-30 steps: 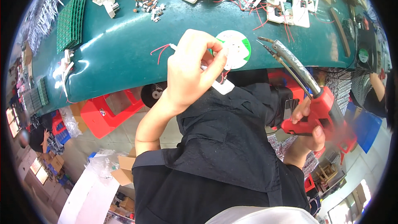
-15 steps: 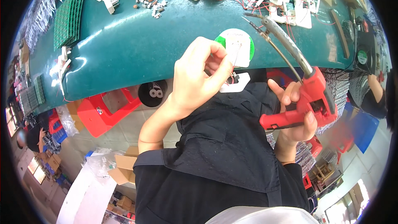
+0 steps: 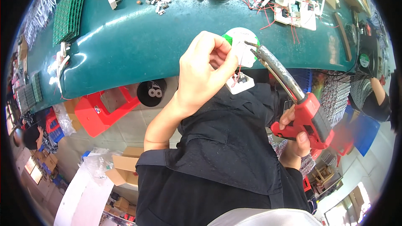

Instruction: Soldering wires and electronic components to LED driver boards and assembly housings.

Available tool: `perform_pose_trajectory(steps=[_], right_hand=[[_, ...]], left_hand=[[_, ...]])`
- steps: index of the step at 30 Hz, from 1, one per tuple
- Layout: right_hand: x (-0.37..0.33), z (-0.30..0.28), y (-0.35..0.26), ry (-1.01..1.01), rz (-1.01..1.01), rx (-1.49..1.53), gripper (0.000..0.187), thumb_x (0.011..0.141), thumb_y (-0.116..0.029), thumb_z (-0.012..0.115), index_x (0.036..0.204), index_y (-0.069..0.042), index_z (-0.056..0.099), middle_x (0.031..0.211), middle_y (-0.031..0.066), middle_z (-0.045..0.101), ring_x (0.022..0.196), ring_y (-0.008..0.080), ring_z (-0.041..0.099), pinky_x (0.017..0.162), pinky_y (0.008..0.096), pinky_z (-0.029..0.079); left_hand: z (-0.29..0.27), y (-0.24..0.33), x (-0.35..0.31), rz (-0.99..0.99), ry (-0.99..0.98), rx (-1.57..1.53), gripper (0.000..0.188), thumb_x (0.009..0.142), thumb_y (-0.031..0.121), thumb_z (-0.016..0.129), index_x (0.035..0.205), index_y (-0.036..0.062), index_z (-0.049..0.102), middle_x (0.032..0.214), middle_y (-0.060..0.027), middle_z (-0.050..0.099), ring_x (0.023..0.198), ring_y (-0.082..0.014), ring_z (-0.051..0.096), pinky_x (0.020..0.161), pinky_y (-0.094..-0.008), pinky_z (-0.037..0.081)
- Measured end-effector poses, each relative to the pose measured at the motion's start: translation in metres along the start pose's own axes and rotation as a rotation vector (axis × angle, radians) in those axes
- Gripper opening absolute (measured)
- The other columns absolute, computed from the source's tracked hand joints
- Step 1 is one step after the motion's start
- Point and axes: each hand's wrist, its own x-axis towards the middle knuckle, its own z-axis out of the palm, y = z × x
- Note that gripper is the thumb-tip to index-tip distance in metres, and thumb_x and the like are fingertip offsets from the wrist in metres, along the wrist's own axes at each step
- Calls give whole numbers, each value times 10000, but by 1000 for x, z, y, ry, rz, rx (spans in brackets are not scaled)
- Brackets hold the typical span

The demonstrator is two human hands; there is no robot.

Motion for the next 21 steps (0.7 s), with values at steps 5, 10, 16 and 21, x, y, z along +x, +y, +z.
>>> perform_pose_trajectory(steps=[5, 10, 16, 21], right_hand=[[-7, -13, 4, 22, 243, -9, 915, 622, -503, 789, 1271, 30, 426, 869, 81, 602, 757, 164, 614, 685, 299, 507], [-6, -12, 4, 31, 233, -57, 955, 615, -523, 793, 1292, 38, 421, 868, 79, 604, 771, 168, 626, 701, 293, 512], [-5, -12, 3, 10, 220, -89, 937, 607, -543, 793, 1255, 41, 451, 862, 77, 602, 752, 166, 620, 694, 293, 506], [-10, -6, -4, 83, 226, -36, 854, 601, -541, 797, 1160, 23, 482, 848, 73, 598, 741, 164, 617, 687, 293, 495]], left_hand=[[0, 1, 0, -3, -1, -5, 134, 809, 3, 680, 849, -17, 553, 814, -61, 570, 634, -86, 626, 553, -216, 507], [-2, 3, 1, -4, -8, -8, 129, 808, 5, 678, 842, -17, 555, 812, -61, 572, 638, -87, 626, 557, -218, 508], [-2, 4, 3, -12, -31, 9, 125, 808, 16, 676, 835, -13, 557, 790, -63, 573, 634, -90, 621, 556, -225, 507], [-4, 6, 4, -8, -30, 36, 133, 809, 29, 684, 827, -10, 557, 779, -60, 574, 599, -87, 603, 540, -228, 500]])
